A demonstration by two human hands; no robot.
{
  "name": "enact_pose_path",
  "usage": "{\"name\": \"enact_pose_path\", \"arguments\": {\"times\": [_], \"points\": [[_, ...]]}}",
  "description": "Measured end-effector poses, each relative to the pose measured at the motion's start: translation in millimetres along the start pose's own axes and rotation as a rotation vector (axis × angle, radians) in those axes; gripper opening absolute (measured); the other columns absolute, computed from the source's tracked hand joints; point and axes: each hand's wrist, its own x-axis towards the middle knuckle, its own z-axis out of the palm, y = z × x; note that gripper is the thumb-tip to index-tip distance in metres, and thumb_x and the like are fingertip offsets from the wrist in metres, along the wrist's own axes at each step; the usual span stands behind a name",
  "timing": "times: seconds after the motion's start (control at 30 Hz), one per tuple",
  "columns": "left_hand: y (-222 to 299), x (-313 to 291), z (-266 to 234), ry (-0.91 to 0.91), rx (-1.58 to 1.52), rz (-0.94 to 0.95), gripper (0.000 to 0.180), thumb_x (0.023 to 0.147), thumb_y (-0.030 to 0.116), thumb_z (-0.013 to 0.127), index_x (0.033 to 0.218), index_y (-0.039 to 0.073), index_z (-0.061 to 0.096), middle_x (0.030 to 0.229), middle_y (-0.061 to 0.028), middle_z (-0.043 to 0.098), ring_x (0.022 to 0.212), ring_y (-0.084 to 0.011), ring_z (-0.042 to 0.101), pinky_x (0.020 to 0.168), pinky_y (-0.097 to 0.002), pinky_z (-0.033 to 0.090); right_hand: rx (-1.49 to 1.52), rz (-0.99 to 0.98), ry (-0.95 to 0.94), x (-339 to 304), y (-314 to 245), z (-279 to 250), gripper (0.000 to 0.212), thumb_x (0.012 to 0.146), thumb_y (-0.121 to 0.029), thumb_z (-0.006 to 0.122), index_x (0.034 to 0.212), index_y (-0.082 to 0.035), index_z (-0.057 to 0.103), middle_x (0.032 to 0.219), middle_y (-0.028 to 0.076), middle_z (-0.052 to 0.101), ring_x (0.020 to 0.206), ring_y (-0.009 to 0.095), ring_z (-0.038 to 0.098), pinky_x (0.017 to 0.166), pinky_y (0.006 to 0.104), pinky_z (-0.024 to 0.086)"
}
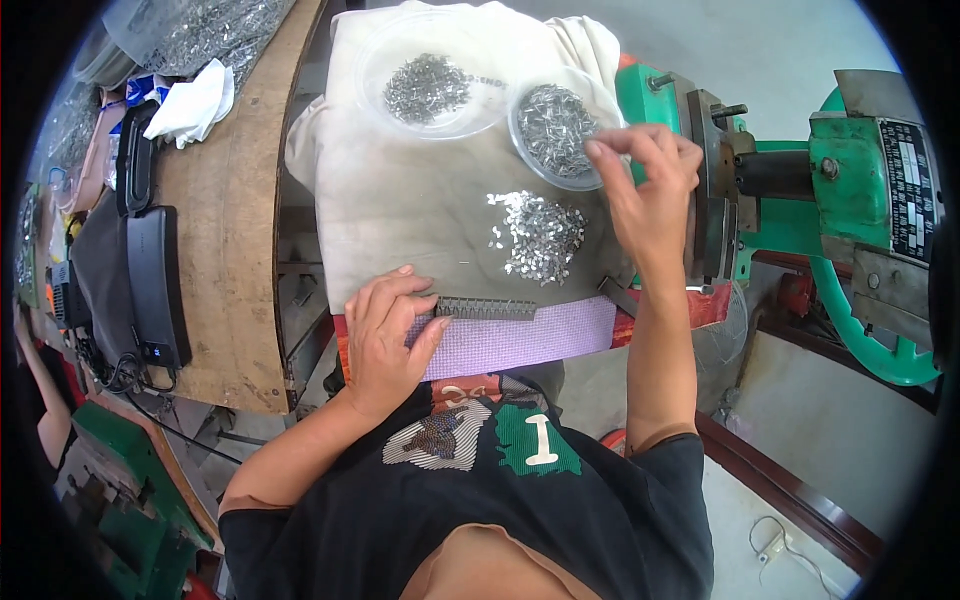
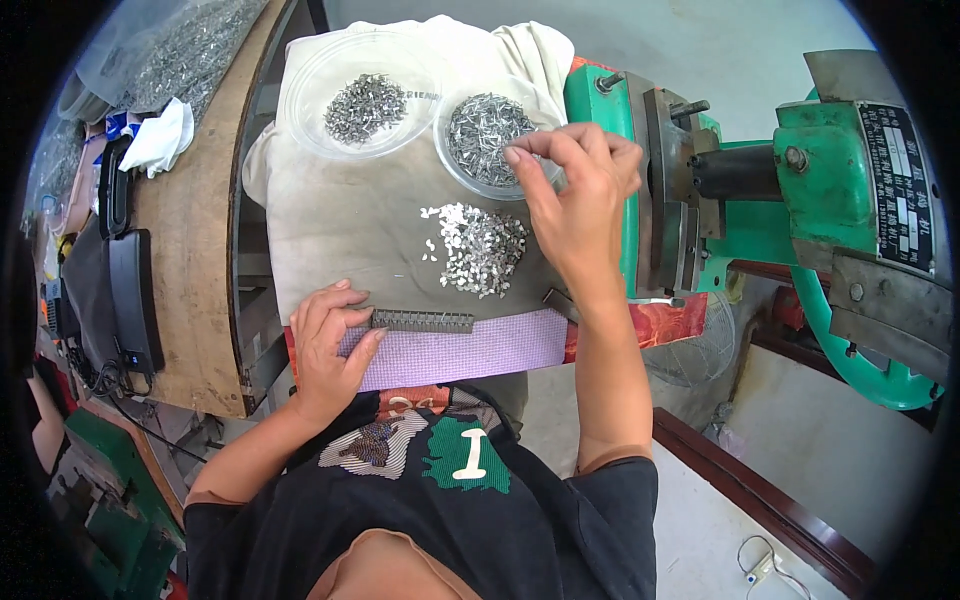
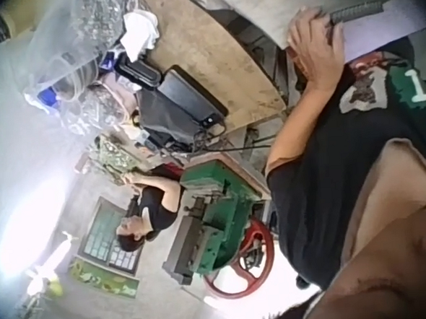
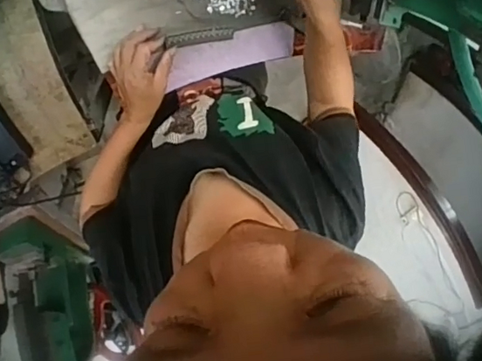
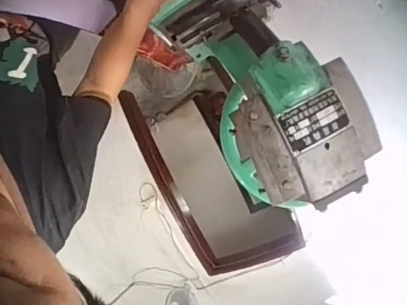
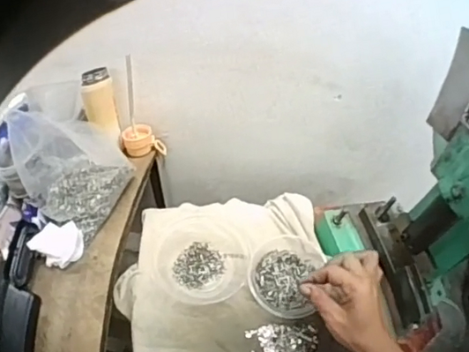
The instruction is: The person places small metal parts into a template plate by hand at a workbench.
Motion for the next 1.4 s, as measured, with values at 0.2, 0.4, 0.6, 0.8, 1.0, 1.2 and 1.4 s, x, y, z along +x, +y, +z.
{"name": "enact_pose_path", "arguments": {"times": [0.2,0.4,0.6,0.8,1.0,1.2,1.4], "points": [[-1,-1,0,0.006,0.000,-0.013,0.023,0.078,0.015,0.076,0.096,0.007,0.065,0.113,-0.0058,0.063,0.120,-0.0276,0.056,0.095,-0.0401,0.036,0.052,-0.070,-0.329,-37,-12,-10,0.013,0.079,-0.026,0.077,0.090,-0.019,0.077,0.089,-0.003,0.061,0.100,0.024,0.047,0.092,0.0408,0.030],[-1,0,0,0.005,0.008,-0.009,0.022,0.078,0.015,0.076,0.095,0.007,0.065,0.113,-0.0054,0.063,0.119,-0.0276,0.057,0.095,-0.0400,0.036,0.146,0.012,-0.486,-84,-28,-4,0.017,0.073,-0.030,0.082,0.084,-0.017,0.077,0.094,-0.003,0.060,0.102,0.025,0.047,0.089,0.0423,0.028],[-1,0,-1,0.002,0.009,-0.012,0.022,0.077,0.015,0.076,0.095,0.007,0.065,0.112,-0.0052,0.063,0.119,-0.0274,0.057,0.095,-0.0397,0.036,0.120,0.044,-0.515,-89,-36,-1,0.016,0.070,-0.026,0.083,0.082,-0.017,0.078,0.098,-0.005,0.060,0.106,0.024,0.046,0.095,0.0407,0.026],[0,1,-2,0.009,-0.002,0.006,0.021,0.077,0.014,0.077,0.093,0.007,0.066,0.111,-0.0047,0.065,0.117,-0.0271,0.058,0.094,-0.0392,0.037,0.138,0.039,-0.495,-88,-35,-3,0.014,0.070,-0.025,0.083,0.081,-0.017,0.078,0.099,-0.006,0.061,0.108,0.024,0.046,0.096,0.0412,0.025],[-1,0,-2,0.007,-0.009,0.019,0.020,0.076,0.014,0.077,0.092,0.007,0.067,0.110,-0.0048,0.065,0.117,-0.0272,0.058,0.095,-0.0388,0.037,0.199,0.074,-0.260,-64,-24,-9,0.009,0.075,-0.023,0.081,0.081,-0.019,0.077,0.096,-0.005,0.064,0.107,0.024,0.046,0.095,0.0415,0.031],[0,0,-2,0.005,-0.015,0.035,0.021,0.075,0.012,0.079,0.092,0.007,0.068,0.111,-0.0055,0.065,0.117,-0.0286,0.058,0.095,-0.0394,0.038,-0.006,0.026,0.130,-12,0,12,0.009,0.079,-0.023,0.079,0.086,-0.018,0.078,0.100,-0.005,0.066,0.108,0.025,0.046,0.095,0.0427,0.030],[0,-1,-2,0.010,-0.005,0.031,0.022,0.073,0.011,0.080,0.092,0.007,0.067,0.111,-0.0059,0.065,0.117,-0.0300,0.058,0.096,-0.0402,0.038,-0.018,-0.006,0.082,-28,3,3,0.014,0.078,-0.018,0.079,0.092,-0.017,0.079,0.094,-0.003,0.066,0.105,0.024,0.047,0.092,0.0390,0.034]]}}
